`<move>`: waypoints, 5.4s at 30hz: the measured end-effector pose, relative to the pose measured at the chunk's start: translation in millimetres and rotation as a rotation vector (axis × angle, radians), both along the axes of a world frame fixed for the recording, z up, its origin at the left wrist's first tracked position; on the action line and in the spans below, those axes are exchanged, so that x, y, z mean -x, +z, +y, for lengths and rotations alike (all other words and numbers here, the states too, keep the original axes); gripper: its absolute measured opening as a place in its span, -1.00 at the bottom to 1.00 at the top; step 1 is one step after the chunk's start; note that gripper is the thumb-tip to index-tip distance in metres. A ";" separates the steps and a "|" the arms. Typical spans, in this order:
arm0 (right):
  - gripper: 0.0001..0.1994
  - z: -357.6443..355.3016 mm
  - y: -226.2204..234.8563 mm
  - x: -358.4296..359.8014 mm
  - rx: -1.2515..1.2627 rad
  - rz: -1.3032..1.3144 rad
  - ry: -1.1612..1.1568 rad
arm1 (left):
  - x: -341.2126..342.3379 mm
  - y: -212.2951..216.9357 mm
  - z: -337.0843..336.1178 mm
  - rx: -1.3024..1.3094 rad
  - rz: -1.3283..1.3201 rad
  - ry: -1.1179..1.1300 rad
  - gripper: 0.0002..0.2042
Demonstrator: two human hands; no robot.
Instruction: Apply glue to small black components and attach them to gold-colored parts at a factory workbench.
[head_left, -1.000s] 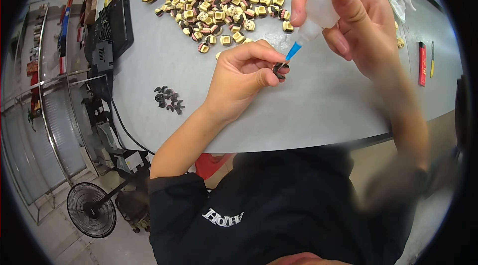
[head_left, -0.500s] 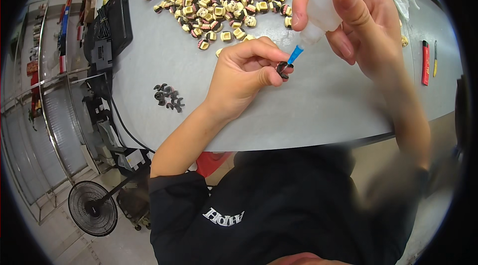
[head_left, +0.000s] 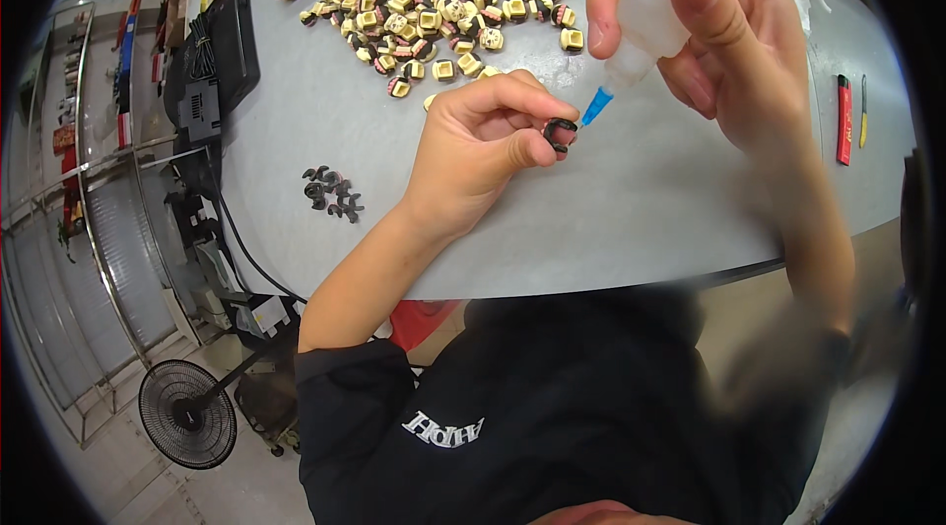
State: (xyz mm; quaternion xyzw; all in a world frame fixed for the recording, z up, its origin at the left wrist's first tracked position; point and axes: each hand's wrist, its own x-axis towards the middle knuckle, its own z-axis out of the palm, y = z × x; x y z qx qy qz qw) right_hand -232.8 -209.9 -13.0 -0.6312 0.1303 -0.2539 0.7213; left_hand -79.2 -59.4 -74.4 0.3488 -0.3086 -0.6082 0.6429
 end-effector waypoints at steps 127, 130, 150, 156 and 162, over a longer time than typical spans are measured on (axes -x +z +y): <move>-0.63 58.7 -31.2 7.2 -0.558 -0.100 -0.068 | 24.9 28.0 9.9 0.299 -1.701 0.524 -0.54; -0.65 58.4 -31.2 7.4 -0.537 -0.092 -0.083 | 28.9 28.4 9.6 0.286 -1.682 0.511 -0.47; -0.65 52.2 -36.8 14.6 -0.301 -0.265 -0.165 | 16.6 22.3 10.0 0.394 -1.285 0.599 -0.73; -0.58 58.6 -28.6 11.9 -0.166 -0.226 -0.049 | 13.9 23.8 11.1 0.496 -1.278 0.639 -0.68; -0.40 58.6 -26.4 12.8 0.001 -0.172 -0.013 | -2.1 24.8 5.5 0.790 -1.421 0.488 -0.67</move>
